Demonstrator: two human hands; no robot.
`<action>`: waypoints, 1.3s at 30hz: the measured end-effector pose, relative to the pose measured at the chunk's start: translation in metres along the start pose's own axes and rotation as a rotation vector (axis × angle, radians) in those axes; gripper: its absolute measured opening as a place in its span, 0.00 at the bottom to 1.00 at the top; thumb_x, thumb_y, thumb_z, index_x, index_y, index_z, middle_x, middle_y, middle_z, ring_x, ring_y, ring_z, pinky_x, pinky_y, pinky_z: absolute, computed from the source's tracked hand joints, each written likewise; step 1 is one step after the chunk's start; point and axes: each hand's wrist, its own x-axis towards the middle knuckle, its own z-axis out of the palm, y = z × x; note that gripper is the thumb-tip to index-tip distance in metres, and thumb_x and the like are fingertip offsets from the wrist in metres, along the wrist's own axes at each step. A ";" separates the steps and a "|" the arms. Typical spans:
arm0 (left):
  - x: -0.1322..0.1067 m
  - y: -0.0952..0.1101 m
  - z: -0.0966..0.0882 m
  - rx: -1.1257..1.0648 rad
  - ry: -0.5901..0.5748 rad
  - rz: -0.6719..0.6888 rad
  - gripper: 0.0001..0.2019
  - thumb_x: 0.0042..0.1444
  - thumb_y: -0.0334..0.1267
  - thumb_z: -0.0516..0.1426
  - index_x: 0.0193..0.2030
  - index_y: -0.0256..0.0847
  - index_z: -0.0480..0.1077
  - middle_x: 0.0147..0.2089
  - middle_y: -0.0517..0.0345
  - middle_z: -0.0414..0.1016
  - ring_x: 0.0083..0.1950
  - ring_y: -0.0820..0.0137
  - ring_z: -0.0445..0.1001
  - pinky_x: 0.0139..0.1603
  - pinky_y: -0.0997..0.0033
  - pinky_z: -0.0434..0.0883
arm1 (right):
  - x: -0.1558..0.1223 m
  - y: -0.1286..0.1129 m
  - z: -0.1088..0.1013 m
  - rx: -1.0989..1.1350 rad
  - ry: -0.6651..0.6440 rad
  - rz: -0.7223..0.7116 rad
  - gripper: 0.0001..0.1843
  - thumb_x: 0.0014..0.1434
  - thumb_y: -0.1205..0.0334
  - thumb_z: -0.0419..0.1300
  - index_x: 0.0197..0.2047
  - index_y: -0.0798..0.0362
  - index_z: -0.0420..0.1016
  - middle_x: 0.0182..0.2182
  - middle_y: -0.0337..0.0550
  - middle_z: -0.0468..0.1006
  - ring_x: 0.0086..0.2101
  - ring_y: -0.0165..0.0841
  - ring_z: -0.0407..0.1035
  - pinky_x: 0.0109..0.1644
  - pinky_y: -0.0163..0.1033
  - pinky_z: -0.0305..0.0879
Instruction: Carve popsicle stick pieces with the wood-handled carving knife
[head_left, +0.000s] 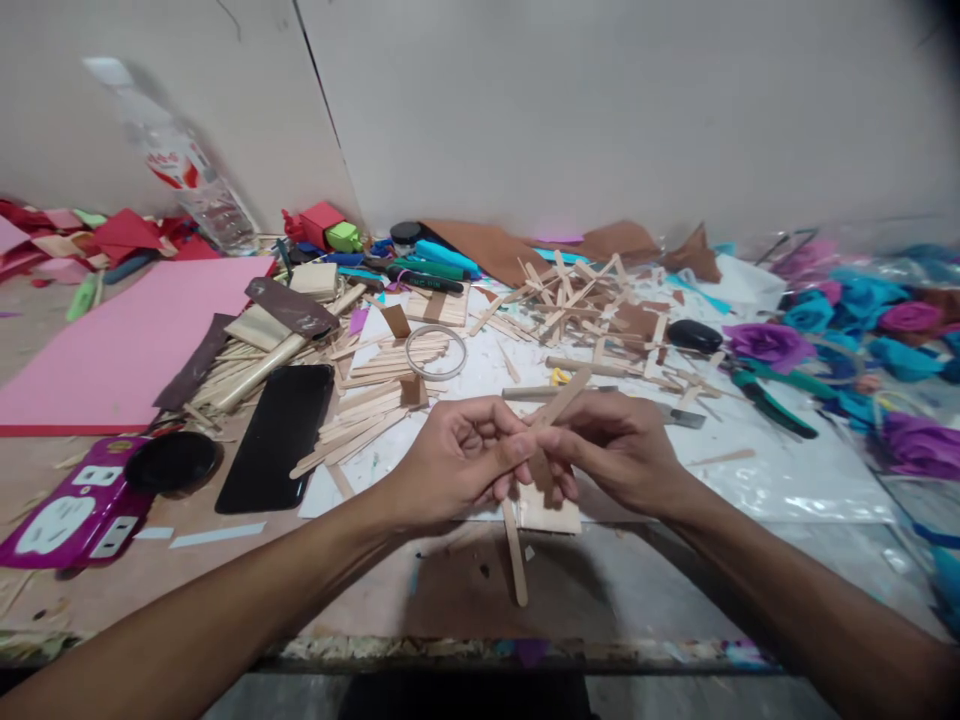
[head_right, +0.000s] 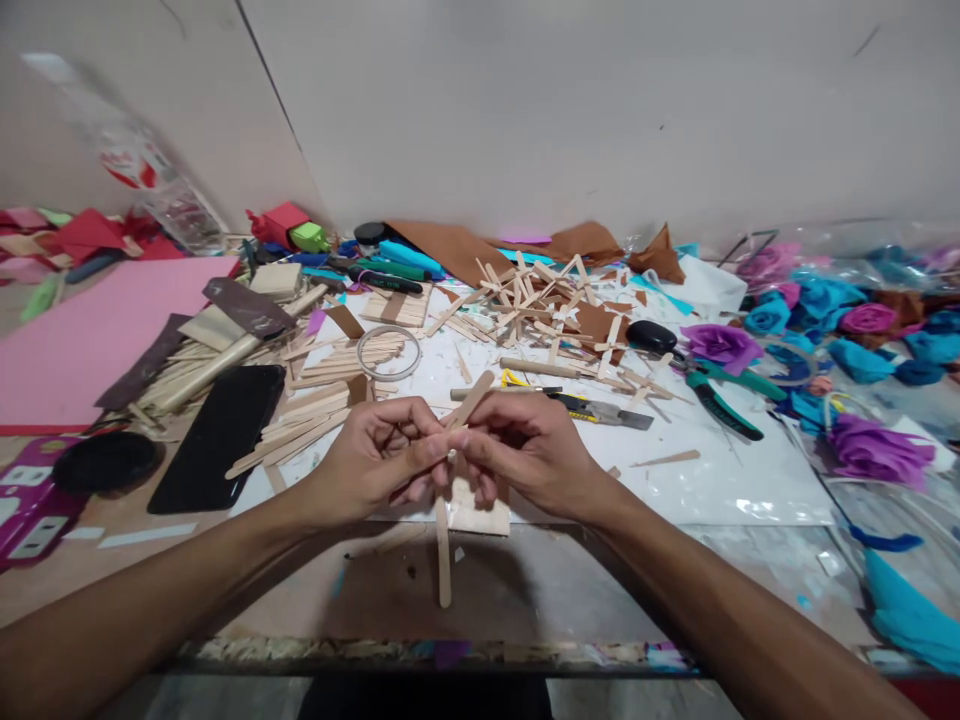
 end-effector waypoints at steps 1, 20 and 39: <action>0.000 0.000 -0.001 -0.001 -0.006 -0.007 0.18 0.63 0.46 0.69 0.34 0.35 0.71 0.27 0.57 0.79 0.19 0.82 0.67 0.18 0.85 0.60 | -0.001 0.000 0.001 -0.004 0.005 -0.010 0.09 0.65 0.59 0.71 0.37 0.55 0.81 0.20 0.37 0.80 0.16 0.30 0.76 0.20 0.31 0.76; -0.001 0.001 -0.001 -0.079 -0.150 -0.064 0.16 0.64 0.44 0.69 0.34 0.35 0.70 0.29 0.56 0.81 0.21 0.83 0.69 0.20 0.86 0.64 | -0.003 -0.001 0.005 -0.061 0.021 -0.108 0.07 0.64 0.63 0.72 0.35 0.53 0.81 0.22 0.36 0.82 0.16 0.29 0.76 0.18 0.29 0.73; -0.006 0.002 -0.001 -0.027 -0.192 -0.091 0.15 0.63 0.43 0.69 0.35 0.35 0.72 0.29 0.56 0.81 0.19 0.82 0.69 0.17 0.87 0.65 | -0.010 -0.011 0.005 -0.431 0.017 -0.327 0.20 0.65 0.61 0.72 0.23 0.52 0.73 0.16 0.31 0.70 0.17 0.23 0.61 0.21 0.32 0.54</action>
